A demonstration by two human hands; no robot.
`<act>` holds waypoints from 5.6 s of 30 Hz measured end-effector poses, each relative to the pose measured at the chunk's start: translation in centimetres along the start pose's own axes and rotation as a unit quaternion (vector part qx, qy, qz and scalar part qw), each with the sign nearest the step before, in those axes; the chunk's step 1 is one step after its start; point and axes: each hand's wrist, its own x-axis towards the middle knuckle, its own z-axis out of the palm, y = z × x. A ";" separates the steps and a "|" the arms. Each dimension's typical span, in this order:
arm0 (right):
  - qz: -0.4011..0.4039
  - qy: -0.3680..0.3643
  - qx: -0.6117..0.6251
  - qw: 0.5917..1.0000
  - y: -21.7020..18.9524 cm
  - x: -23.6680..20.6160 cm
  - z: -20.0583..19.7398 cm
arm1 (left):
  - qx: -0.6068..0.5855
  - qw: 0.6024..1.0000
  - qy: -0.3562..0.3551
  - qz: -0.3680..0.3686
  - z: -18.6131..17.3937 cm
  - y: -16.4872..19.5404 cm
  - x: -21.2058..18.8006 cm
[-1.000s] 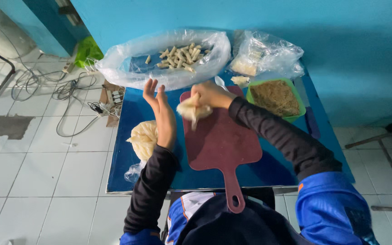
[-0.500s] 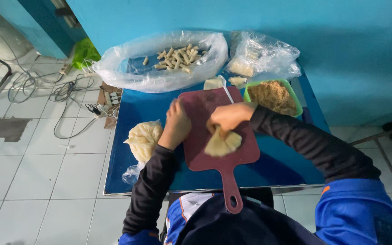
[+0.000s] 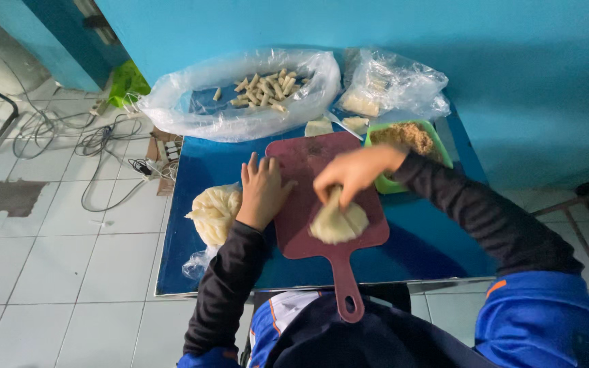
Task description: The person sits at a table and wraps filled rolls by hand. They take thin wrapper sheets, place brown filling from a green container onto a wrapper, fold and roll it into a cylinder, and place the finished roll into a plastic-lined tray with other rolled pieces.
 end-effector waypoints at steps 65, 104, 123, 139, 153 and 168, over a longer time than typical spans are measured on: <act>-0.044 0.630 -0.191 0.751 -7.2 1.5 -0.8 | -0.820 0.559 -0.051 -0.111 -5.1 1.9 2.3; -0.092 0.560 0.076 0.820 -6.6 2.8 -0.6 | -0.823 0.526 0.127 -0.175 0.4 -2.2 2.8; -0.003 0.491 0.114 0.864 2.2 9.6 0.3 | -0.771 0.553 0.288 -0.131 -1.4 -2.5 3.0; 0.029 0.529 -0.011 0.848 2.6 8.8 0.8 | -0.779 0.553 0.263 -0.134 -1.0 -2.2 2.7; 0.050 0.546 -0.268 0.792 2.3 9.0 1.1 | -0.788 0.549 0.248 -0.128 -1.5 -1.9 2.5; 0.034 0.532 -0.291 0.794 0.7 8.0 3.0 | -0.787 0.551 0.234 -0.146 -1.0 -1.8 2.7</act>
